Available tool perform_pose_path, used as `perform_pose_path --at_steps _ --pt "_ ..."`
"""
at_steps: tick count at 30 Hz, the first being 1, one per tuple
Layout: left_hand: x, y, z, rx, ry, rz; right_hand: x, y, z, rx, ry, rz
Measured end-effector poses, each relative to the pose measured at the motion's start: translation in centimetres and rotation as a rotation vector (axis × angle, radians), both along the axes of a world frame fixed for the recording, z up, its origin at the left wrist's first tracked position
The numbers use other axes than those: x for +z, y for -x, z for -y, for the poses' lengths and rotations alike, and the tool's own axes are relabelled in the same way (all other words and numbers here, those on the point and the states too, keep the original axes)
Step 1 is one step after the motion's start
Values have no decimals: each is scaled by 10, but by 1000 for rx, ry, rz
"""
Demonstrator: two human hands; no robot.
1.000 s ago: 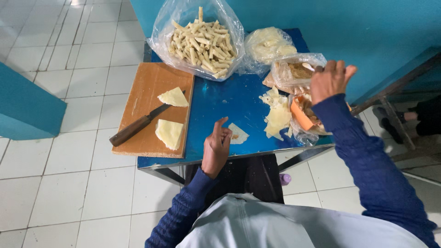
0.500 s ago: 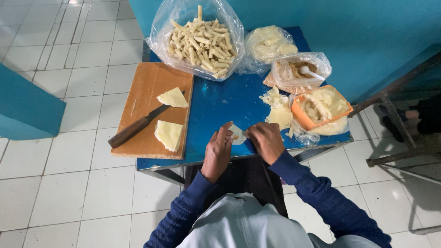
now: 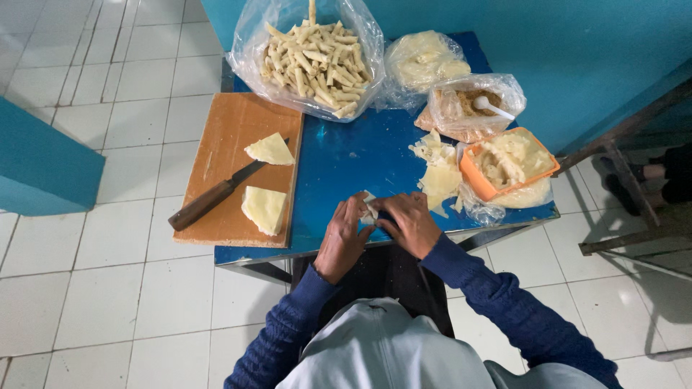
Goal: The person sits at a small table and prepares filled dough pieces. They take flat pieces of dough, spoon brown powder from a plastic bag onto them, fold the dough over the filling, and set the filled pieces on the table next to a bag of finished dough sticks.
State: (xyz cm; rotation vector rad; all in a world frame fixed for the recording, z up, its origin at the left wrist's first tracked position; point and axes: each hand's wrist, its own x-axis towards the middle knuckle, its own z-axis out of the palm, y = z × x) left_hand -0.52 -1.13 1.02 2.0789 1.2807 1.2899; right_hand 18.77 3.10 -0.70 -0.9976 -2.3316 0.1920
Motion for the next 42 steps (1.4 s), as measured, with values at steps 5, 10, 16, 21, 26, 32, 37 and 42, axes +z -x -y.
perform_pose_path --at_steps 5,10,16,21,26,32,37,42 --pt "-3 2 -4 -10 80 23 -11 6 -7 -25 -86 -96" --pt "-6 5 -19 -37 -241 -138 -13 12 -20 -108 94 -91" --pt "-8 4 -33 61 -142 -149 -11 18 -21 -136 36 -94" --pt "-4 6 -30 31 -74 -97 -9 15 -8 -86 -109 -67" --pt "3 10 -20 -74 -165 -107 -3 16 -2 -73 -160 -54" --pt "1 9 -26 -51 15 7 4 12 -5 13 -191 -52" --pt "0 12 -31 -49 100 15 -1 14 -12 -25 -198 -11" --pt "-5 12 -38 -11 72 -26 -7 17 -9 -153 -238 54"
